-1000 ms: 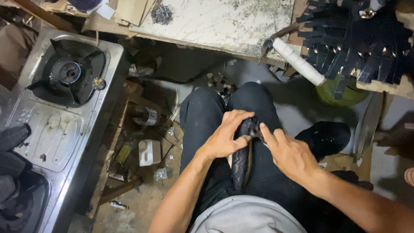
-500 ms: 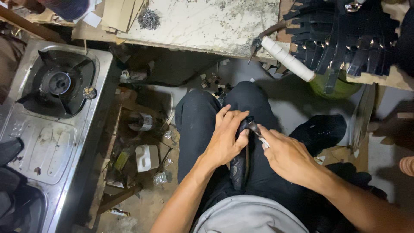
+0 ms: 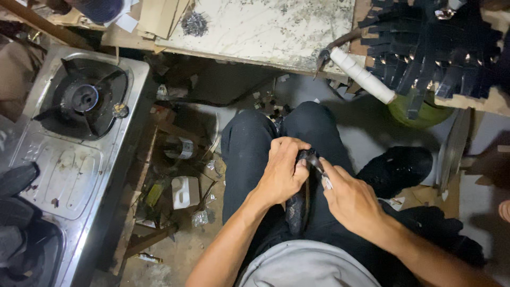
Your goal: The person sits on the floor of a shoemaking workshop and trims the edge of a black shoe's sole with a small knife, then presses and hammers the sole and heel area. They insert and remove a wooden shoe last from the shoe, handle a second shoe, and continue scraping and hammering the sole edges.
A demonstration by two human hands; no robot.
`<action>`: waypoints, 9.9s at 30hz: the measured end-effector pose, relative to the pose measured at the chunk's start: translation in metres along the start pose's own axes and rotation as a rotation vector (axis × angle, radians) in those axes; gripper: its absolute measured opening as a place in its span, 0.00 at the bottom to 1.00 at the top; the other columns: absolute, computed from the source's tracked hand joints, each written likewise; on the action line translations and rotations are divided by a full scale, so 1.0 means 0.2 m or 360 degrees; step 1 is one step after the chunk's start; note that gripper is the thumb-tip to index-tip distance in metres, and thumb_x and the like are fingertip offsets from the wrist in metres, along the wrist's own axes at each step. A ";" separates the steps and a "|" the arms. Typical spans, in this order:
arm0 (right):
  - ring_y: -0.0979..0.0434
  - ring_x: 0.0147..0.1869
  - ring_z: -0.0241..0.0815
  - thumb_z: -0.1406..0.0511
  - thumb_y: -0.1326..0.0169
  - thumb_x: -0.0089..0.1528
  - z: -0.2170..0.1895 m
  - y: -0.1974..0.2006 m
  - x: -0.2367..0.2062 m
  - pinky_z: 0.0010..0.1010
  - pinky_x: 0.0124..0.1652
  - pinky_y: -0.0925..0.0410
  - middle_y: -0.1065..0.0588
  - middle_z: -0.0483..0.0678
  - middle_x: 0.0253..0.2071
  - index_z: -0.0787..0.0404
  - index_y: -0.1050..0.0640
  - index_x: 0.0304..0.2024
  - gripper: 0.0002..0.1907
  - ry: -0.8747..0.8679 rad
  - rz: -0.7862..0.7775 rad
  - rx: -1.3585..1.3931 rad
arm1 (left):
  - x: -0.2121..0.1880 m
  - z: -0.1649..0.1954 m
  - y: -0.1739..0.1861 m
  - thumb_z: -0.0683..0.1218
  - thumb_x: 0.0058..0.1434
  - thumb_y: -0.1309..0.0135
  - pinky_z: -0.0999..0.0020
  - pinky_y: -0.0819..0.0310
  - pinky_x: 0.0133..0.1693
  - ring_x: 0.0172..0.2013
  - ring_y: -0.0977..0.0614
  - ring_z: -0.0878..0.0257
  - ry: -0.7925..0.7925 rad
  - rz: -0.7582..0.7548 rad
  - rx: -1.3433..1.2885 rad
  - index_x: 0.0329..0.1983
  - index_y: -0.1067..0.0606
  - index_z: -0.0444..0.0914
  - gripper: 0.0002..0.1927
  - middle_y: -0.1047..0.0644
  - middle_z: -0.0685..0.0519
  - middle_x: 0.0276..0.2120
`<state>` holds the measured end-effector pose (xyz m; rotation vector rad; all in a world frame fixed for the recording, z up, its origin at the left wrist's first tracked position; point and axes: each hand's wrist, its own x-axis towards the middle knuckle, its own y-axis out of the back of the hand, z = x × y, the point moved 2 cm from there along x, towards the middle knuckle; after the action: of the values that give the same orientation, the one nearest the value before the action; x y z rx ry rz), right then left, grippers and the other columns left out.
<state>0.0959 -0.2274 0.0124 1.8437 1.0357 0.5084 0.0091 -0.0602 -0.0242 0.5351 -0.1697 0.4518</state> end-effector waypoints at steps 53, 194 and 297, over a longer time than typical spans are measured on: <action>0.19 0.30 0.59 0.65 0.42 0.62 -0.04 -0.10 0.02 0.45 0.28 0.30 0.21 0.56 0.28 0.64 0.24 0.35 0.08 0.0403 0.0172 0.0305 | 0.01 -0.25 0.01 0.52 0.75 0.60 0.64 0.28 0.46 0.39 0.20 0.56 0.0360 0.0298 -0.0544 0.35 0.21 0.31 0.24 0.22 0.47 0.33; 0.22 0.39 0.48 0.57 0.39 0.56 -0.07 0.23 0.29 0.39 0.40 0.29 0.23 0.49 0.37 0.59 0.19 0.51 0.22 0.0487 -0.0424 -0.0137 | -0.16 -0.16 0.51 0.51 0.52 0.30 0.54 0.29 0.56 0.57 0.22 0.47 -0.0134 -0.0278 0.0333 0.66 0.29 0.41 0.38 0.25 0.47 0.60; 0.18 0.38 0.56 0.59 0.40 0.61 -0.07 -0.08 0.14 0.42 0.37 0.26 0.20 0.59 0.38 0.62 0.21 0.50 0.18 0.0819 -0.0106 0.0002 | -0.20 -0.28 0.37 0.55 0.44 0.31 0.53 0.40 0.63 0.55 0.23 0.46 0.0025 0.0225 0.0299 0.59 0.26 0.37 0.39 0.19 0.45 0.49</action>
<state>0.0946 -0.1940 0.0018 1.7091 1.4278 0.9733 -0.0575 0.0116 -0.0489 0.7063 -0.1514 0.6132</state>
